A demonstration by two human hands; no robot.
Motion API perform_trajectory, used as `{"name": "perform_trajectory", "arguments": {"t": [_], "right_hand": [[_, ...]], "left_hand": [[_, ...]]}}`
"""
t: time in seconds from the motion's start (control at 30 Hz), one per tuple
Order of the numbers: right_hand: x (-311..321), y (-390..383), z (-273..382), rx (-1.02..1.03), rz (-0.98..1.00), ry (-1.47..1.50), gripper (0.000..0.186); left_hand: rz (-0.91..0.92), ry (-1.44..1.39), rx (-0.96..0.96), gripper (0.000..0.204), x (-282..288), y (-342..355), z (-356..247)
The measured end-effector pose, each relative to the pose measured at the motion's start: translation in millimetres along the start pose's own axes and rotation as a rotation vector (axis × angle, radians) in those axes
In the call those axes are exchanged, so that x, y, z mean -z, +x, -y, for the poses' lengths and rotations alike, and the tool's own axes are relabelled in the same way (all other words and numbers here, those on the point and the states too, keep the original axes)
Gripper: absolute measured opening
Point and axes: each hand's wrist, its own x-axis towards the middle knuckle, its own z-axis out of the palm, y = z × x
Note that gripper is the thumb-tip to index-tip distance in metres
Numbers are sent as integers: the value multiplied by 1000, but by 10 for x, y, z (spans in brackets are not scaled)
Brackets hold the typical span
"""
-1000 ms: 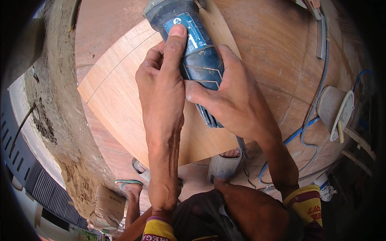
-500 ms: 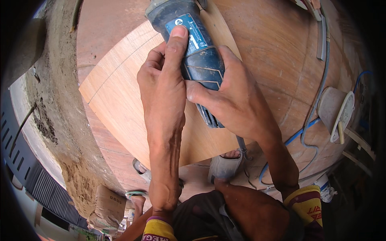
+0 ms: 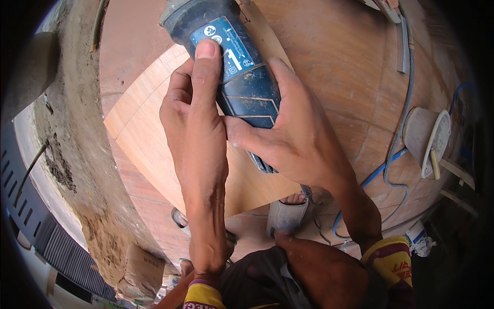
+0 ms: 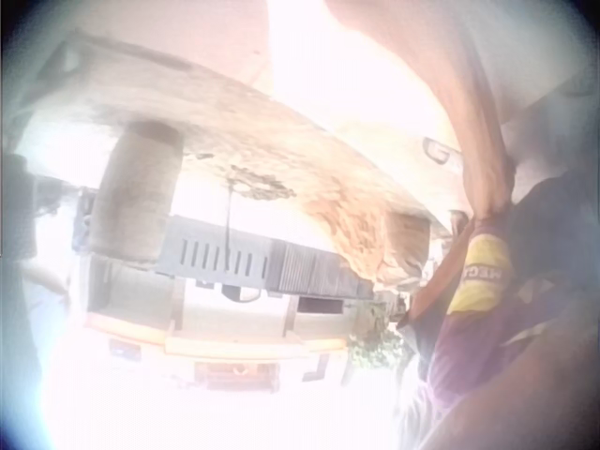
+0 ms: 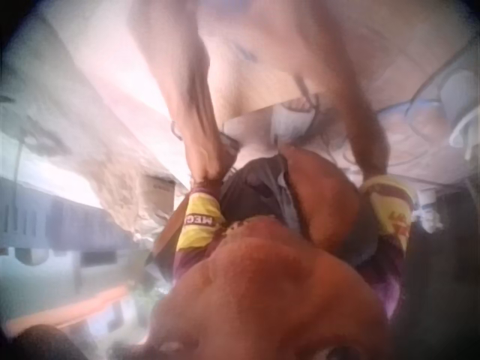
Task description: The person measures and marks a rectangular piece of plywood on the floor using a tape measure, a metal ruler, and a marker. They then move the plywood to an outdoor area and use an angle grinder to cut along the marked lines.
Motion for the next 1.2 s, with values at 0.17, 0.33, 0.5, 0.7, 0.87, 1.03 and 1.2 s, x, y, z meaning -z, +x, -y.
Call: {"name": "perform_trajectory", "arguments": {"t": [0.17, 0.33, 0.5, 0.7, 0.87, 1.03, 1.2], "right_hand": [[174, -323, 36, 47, 9, 184, 65], [435, -524, 72, 64, -104, 209, 55], [671, -650, -48, 126, -245, 166, 50], [766, -749, -63, 143, -266, 144, 47], [807, -925, -54, 91, -222, 142, 40], [742, -1001, -74, -2, -221, 197, 48], [740, -1035, -64, -56, -216, 159, 52]], "left_hand": [[-410, 419, -204, 65, 711, -177, 193], [-778, 671, -94, 68, 1783, -652, 1109], [-800, 561, 75, 54, 1696, -976, 1319], [-793, 594, -162, 45, 1907, -553, 1181], [-617, 695, -241, 45, 2142, 110, 713], [-417, 906, -396, 45, 2344, 849, 472], [-199, 1043, -583, 45, 2332, 1545, 125]]}}
